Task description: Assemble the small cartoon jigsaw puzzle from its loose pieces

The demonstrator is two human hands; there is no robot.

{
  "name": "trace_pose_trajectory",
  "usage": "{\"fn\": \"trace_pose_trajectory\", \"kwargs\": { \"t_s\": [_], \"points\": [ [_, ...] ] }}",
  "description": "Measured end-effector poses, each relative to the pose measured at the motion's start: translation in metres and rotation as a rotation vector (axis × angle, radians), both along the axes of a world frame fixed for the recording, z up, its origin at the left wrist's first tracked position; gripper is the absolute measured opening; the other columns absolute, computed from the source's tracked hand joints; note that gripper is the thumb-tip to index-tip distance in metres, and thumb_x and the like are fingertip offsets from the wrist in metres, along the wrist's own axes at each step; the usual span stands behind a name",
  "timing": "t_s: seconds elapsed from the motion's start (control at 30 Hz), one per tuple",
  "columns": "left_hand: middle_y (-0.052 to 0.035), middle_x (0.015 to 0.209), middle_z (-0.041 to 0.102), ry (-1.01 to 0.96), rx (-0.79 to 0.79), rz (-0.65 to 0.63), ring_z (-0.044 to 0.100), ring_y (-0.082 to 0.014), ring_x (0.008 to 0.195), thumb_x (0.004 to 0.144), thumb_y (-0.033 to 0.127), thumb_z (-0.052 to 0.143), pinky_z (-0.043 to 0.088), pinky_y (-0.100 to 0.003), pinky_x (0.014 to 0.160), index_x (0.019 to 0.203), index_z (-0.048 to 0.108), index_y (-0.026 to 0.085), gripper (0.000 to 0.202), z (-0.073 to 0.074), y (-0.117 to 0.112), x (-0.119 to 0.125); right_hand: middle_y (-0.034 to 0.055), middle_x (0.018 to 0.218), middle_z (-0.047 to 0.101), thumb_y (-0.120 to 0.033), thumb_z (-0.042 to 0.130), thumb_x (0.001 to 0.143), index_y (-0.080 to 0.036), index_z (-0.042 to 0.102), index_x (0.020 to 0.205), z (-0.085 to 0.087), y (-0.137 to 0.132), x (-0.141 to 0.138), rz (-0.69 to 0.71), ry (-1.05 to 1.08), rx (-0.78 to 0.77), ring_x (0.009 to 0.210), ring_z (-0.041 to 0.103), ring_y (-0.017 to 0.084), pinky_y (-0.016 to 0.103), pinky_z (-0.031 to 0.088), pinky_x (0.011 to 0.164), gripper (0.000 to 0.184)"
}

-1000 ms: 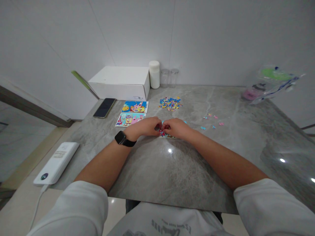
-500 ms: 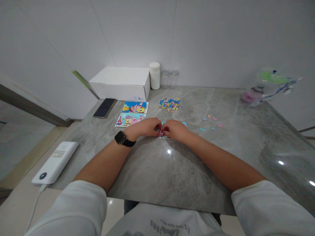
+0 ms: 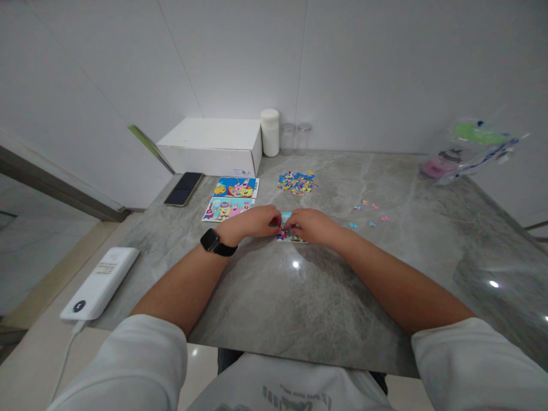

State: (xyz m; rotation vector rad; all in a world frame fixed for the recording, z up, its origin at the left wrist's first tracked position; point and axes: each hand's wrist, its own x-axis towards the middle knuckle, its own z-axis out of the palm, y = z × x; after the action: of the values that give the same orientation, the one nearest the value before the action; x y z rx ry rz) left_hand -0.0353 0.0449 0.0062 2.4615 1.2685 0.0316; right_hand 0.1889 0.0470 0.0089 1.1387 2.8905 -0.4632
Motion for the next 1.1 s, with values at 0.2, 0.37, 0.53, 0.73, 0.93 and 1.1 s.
{"fn": "trace_pose_trajectory", "kwargs": {
  "t_s": [0.2,0.37,0.53,0.73,0.93,1.1],
  "points": [
    [-0.0077,0.102,0.076,0.009,0.033,0.011,0.069,-0.0214,0.089,0.091,0.035,0.067,0.049,-0.029,0.076,0.105,0.078,0.018,0.024,-0.003,0.001,0.002,0.0096,0.113,0.076,-0.02,0.064,0.097,-0.028,0.084,0.117,0.002,0.003,0.004,-0.015,-0.001,0.002,0.103,0.068,0.024,0.03,0.044,0.088,0.029],
    [-0.0084,0.097,0.075,0.034,0.054,0.022,0.068,-0.0211,0.084,0.093,0.033,0.063,0.047,-0.03,0.072,0.1,0.078,0.017,0.022,-0.001,-0.001,0.007,0.0081,0.116,0.078,-0.021,0.066,0.096,-0.031,0.086,0.114,0.0,0.001,0.004,0.033,0.025,-0.033,0.107,0.07,0.024,0.029,0.046,0.09,0.029],
    [-0.0085,0.099,0.075,0.044,0.086,0.032,0.068,-0.0219,0.087,0.093,0.034,0.064,0.048,-0.03,0.073,0.099,0.077,0.018,0.022,-0.005,-0.001,0.008,0.0075,0.114,0.079,-0.02,0.065,0.096,-0.032,0.086,0.115,0.0,0.001,0.003,0.055,0.0,-0.025,0.106,0.071,0.024,0.029,0.047,0.09,0.031],
    [-0.0084,0.098,0.074,0.025,0.091,0.031,0.067,-0.0215,0.084,0.093,0.036,0.064,0.047,-0.03,0.072,0.098,0.076,0.018,0.022,-0.009,0.001,0.007,0.008,0.112,0.08,-0.022,0.061,0.098,-0.032,0.085,0.119,0.002,-0.002,0.001,0.046,-0.047,-0.014,0.104,0.072,0.025,0.03,0.047,0.086,0.034],
    [-0.0083,0.102,0.073,0.027,0.094,0.016,0.067,-0.0217,0.09,0.093,0.033,0.062,0.049,-0.03,0.076,0.099,0.076,0.018,0.021,-0.009,0.0,0.008,0.0075,0.111,0.081,-0.021,0.062,0.097,-0.028,0.085,0.114,0.005,-0.001,0.001,0.034,-0.008,-0.032,0.104,0.072,0.024,0.03,0.047,0.089,0.03],
    [-0.0071,0.102,0.073,-0.008,0.105,-0.031,0.067,-0.0215,0.092,0.091,0.028,0.062,0.05,-0.031,0.08,0.1,0.074,0.019,0.018,-0.012,0.001,0.004,0.0068,0.111,0.08,-0.017,0.062,0.096,-0.024,0.083,0.112,0.016,0.01,0.011,-0.052,0.094,-0.003,0.102,0.069,0.022,0.031,0.047,0.09,0.027]
  ]
}}
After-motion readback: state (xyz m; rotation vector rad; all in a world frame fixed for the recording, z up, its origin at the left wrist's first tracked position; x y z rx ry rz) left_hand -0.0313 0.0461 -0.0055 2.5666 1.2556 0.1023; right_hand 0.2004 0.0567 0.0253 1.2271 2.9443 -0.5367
